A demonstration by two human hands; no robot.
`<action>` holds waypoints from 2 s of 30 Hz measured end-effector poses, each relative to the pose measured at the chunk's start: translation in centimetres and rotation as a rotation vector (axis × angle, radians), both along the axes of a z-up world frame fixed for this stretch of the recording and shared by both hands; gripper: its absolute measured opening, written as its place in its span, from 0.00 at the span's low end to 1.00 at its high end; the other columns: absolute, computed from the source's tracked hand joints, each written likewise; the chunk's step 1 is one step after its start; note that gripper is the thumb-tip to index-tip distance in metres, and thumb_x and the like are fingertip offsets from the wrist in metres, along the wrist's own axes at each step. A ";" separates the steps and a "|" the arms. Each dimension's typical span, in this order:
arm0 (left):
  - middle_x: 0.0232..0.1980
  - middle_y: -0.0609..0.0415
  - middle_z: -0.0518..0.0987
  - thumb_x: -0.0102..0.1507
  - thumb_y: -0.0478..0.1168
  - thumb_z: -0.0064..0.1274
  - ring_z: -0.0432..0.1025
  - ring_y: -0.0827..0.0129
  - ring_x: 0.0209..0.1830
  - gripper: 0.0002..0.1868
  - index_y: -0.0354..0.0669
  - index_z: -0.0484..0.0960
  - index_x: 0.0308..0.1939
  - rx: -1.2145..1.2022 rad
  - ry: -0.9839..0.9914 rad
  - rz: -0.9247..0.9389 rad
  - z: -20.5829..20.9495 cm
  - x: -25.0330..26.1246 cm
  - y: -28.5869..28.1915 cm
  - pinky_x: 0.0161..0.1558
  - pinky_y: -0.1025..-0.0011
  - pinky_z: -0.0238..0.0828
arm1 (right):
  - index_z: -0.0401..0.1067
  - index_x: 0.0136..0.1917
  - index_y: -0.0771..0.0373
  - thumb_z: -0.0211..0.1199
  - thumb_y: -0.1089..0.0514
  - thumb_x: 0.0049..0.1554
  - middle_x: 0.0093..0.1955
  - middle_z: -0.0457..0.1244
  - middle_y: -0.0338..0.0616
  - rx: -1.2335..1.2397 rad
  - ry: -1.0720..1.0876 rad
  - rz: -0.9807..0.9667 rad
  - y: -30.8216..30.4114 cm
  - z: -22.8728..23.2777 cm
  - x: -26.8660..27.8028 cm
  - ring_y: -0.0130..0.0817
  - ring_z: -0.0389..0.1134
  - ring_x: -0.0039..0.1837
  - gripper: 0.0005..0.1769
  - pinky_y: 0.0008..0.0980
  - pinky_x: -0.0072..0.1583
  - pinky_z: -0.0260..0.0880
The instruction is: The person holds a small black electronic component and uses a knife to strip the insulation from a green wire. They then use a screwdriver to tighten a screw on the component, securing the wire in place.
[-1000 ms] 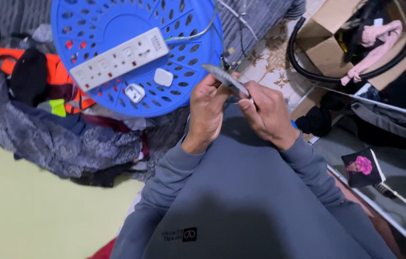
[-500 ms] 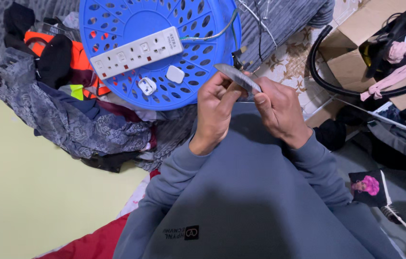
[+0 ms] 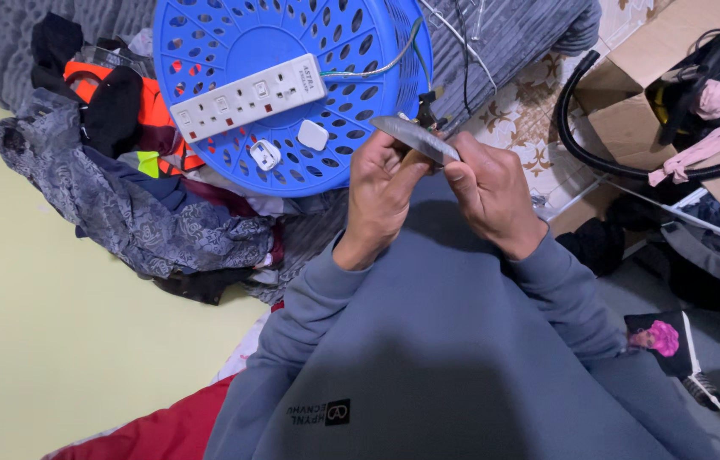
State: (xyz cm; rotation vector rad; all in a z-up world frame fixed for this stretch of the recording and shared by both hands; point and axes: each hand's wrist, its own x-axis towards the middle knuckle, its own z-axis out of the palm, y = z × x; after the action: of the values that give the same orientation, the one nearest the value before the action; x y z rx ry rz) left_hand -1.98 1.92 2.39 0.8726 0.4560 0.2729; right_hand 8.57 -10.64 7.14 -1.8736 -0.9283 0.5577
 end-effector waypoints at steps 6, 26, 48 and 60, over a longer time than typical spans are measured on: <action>0.53 0.50 0.80 0.72 0.28 0.51 0.76 0.70 0.54 0.09 0.32 0.75 0.55 -0.011 -0.004 -0.033 0.3 -0.1 0.1 0.60 0.70 0.75 | 0.71 0.56 0.69 0.42 0.34 0.72 0.35 0.59 0.52 0.046 -0.061 0.008 1.0 0.9 0.5 0.50 0.66 0.38 0.34 0.42 0.42 0.63; 0.42 0.57 0.77 0.73 0.39 0.54 0.65 0.77 0.37 0.07 0.40 0.76 0.48 -0.237 -0.070 0.113 1.1 0.0 -0.5 0.43 0.75 0.62 | 0.66 0.47 0.66 0.42 0.35 0.72 0.38 0.60 0.52 0.060 -0.160 0.117 2.0 2.2 1.1 0.53 0.66 0.42 0.32 0.46 0.45 0.64; 0.41 0.59 0.77 0.72 0.38 0.53 0.68 0.80 0.37 0.06 0.38 0.76 0.47 -0.041 0.025 0.089 0.5 0.4 -1.6 0.42 0.77 0.66 | 0.63 0.43 0.65 0.35 0.30 0.71 0.38 0.57 0.50 0.121 -0.112 0.044 0.2 -3.1 0.5 0.46 0.62 0.37 0.38 0.39 0.41 0.58; 0.38 0.59 0.72 0.74 0.35 0.51 0.64 0.81 0.38 0.05 0.37 0.72 0.46 0.103 0.020 0.129 0.0 0.9 -0.7 0.42 0.78 0.63 | 0.69 0.48 0.65 0.65 0.54 0.66 0.34 0.61 0.34 0.295 0.484 -0.334 0.5 -1.4 -0.5 0.21 0.60 0.35 0.13 0.25 0.38 0.59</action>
State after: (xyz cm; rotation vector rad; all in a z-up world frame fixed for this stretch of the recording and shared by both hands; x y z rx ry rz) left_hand -1.08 1.22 2.37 0.9485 0.5217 0.4092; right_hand 8.06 -10.18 5.74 -1.4878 -0.3466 0.5949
